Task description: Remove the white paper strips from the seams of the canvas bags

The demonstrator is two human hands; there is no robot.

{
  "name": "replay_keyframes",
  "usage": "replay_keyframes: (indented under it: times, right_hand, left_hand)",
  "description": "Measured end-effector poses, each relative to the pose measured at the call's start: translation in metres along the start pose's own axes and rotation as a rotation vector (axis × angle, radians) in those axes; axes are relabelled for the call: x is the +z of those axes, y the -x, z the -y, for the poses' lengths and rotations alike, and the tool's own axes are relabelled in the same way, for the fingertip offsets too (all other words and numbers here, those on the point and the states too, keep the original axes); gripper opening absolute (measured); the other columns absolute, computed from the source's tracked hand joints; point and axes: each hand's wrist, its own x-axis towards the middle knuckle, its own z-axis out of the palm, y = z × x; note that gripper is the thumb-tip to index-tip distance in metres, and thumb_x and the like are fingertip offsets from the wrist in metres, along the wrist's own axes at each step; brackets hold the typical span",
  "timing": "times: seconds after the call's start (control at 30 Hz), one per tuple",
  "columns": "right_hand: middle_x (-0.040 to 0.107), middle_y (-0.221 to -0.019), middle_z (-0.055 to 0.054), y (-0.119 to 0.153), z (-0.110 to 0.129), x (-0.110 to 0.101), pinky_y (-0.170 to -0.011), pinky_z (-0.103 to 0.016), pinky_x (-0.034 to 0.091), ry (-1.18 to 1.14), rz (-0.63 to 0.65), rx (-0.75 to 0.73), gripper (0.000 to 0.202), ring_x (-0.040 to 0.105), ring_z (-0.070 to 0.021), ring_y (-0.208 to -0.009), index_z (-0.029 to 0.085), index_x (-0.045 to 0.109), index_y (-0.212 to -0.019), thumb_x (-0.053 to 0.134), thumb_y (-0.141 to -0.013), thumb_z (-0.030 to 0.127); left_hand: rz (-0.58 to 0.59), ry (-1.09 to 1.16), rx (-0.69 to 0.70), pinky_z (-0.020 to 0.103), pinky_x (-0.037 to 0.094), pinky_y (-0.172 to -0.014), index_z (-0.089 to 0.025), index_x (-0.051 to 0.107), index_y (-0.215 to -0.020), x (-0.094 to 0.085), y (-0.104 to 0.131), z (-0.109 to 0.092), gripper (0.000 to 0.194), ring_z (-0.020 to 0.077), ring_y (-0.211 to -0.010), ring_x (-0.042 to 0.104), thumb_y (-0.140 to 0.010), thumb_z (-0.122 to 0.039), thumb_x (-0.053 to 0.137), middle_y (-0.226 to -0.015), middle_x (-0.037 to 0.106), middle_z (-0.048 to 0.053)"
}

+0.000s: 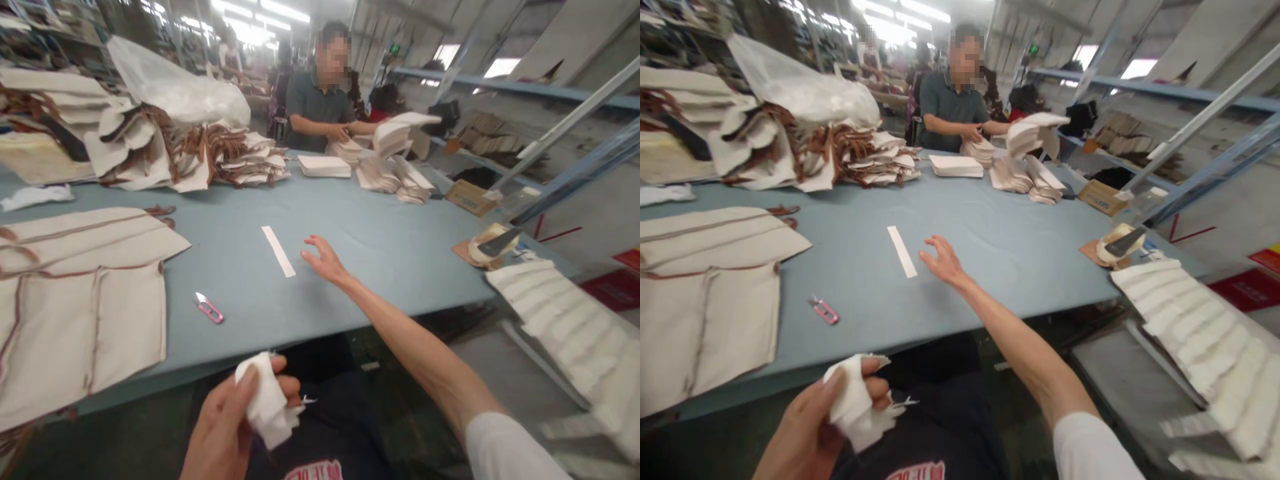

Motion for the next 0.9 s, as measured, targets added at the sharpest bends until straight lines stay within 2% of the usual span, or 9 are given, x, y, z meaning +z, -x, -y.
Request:
replay_keyframes:
  times: [0.07,0.2,0.23,0.3,0.37,0.5,0.57,0.7,0.9]
  right_hand:
    - [0.061,-0.156,-0.020,0.025,0.014,-0.018,-0.131,-0.058,0.033,-0.015,-0.027,-0.026,0.033,0.052,-0.0342,-0.152,0.018,0.072,-0.124,0.075,-0.096,0.037]
    - [0.075,-0.139,-0.012,0.100,0.068,-0.054,-0.123,-0.049,0.046,-0.070,-0.002,-0.146,0.030,0.068,-0.0269,-0.134,0.023,0.072,-0.121,0.076,-0.095,0.036]
    - [0.077,-0.135,-0.010,0.118,0.084,-0.061,-0.119,-0.046,0.050,-0.082,-0.001,-0.195,0.027,0.070,-0.0246,-0.130,0.024,0.071,-0.122,0.074,-0.097,0.035]
    - [0.078,-0.133,-0.010,0.147,0.114,-0.070,-0.112,-0.042,0.055,-0.078,-0.023,-0.397,0.024,0.072,-0.0225,-0.126,0.023,0.069,-0.123,0.072,-0.100,0.029]
    - [0.080,-0.127,-0.011,0.163,0.134,-0.071,-0.108,-0.040,0.057,-0.064,-0.010,-0.525,0.021,0.073,-0.0213,-0.122,0.022,0.069,-0.121,0.072,-0.101,0.026]
    - [0.081,-0.124,-0.011,0.165,0.145,-0.059,-0.106,-0.039,0.058,0.095,0.008,-0.710,0.017,0.074,-0.0231,-0.117,0.020,0.069,-0.116,0.071,-0.099,0.021]
    - [0.082,-0.124,-0.010,0.162,0.143,-0.054,-0.108,-0.042,0.056,0.212,0.005,-0.755,0.018,0.073,-0.0242,-0.117,0.020,0.070,-0.117,0.069,-0.099,0.020]
    - [0.084,-0.118,-0.005,0.160,0.138,-0.046,-0.113,-0.045,0.049,0.346,-0.009,-0.792,0.011,0.072,-0.0236,-0.114,0.023,0.071,-0.112,0.067,-0.102,0.024]
    - [0.084,-0.112,-0.004,0.164,0.136,-0.039,-0.114,-0.044,0.048,0.271,-0.011,-0.717,0.007,0.073,-0.0214,-0.108,0.024,0.072,-0.104,0.065,-0.104,0.023]
  left_hand:
    - [-0.025,0.107,-0.006,0.030,0.067,-0.072,-0.015,0.085,-0.103,0.011,0.001,-0.011,0.051,0.0256,-0.078,0.081,-0.075,-0.056,0.094,-0.088,0.086,0.010]
    - [0.026,0.150,-0.075,0.029,0.069,-0.070,-0.015,0.085,-0.107,0.020,-0.003,-0.027,0.034,0.0248,-0.080,0.083,-0.085,-0.042,0.086,-0.096,0.088,0.012]
    - [0.037,0.154,-0.094,0.030,0.069,-0.070,-0.015,0.085,-0.108,0.020,-0.004,-0.028,0.033,0.0252,-0.081,0.083,-0.087,-0.041,0.084,-0.098,0.088,0.012]
    - [0.055,0.150,-0.101,0.031,0.070,-0.071,-0.014,0.086,-0.108,0.020,-0.007,-0.029,0.035,0.0261,-0.083,0.083,-0.085,-0.041,0.085,-0.101,0.088,0.013]
    - [0.091,0.132,-0.068,0.030,0.069,-0.072,-0.013,0.087,-0.103,0.021,-0.009,-0.027,0.039,0.0254,-0.082,0.082,-0.078,-0.042,0.092,-0.099,0.088,0.012]
    - [0.182,0.122,0.002,0.021,0.061,-0.059,-0.015,0.086,-0.083,0.026,-0.011,-0.021,0.037,0.0161,-0.066,0.069,-0.062,-0.039,0.105,-0.073,0.082,0.003]
    - [0.192,0.145,0.001,0.019,0.058,-0.056,-0.015,0.084,-0.078,0.029,-0.012,-0.018,0.037,0.0128,-0.063,0.063,-0.060,-0.037,0.107,-0.070,0.078,0.000]
    - [0.146,0.200,-0.012,0.018,0.059,-0.056,-0.014,0.083,-0.079,0.030,-0.014,-0.014,0.041,0.0118,-0.066,0.063,-0.055,-0.036,0.108,-0.078,0.079,-0.001]
    - [0.091,0.207,-0.038,0.018,0.060,-0.053,-0.013,0.079,-0.072,0.030,-0.018,-0.012,0.046,0.0104,-0.062,0.061,-0.047,-0.035,0.111,-0.071,0.074,-0.002]
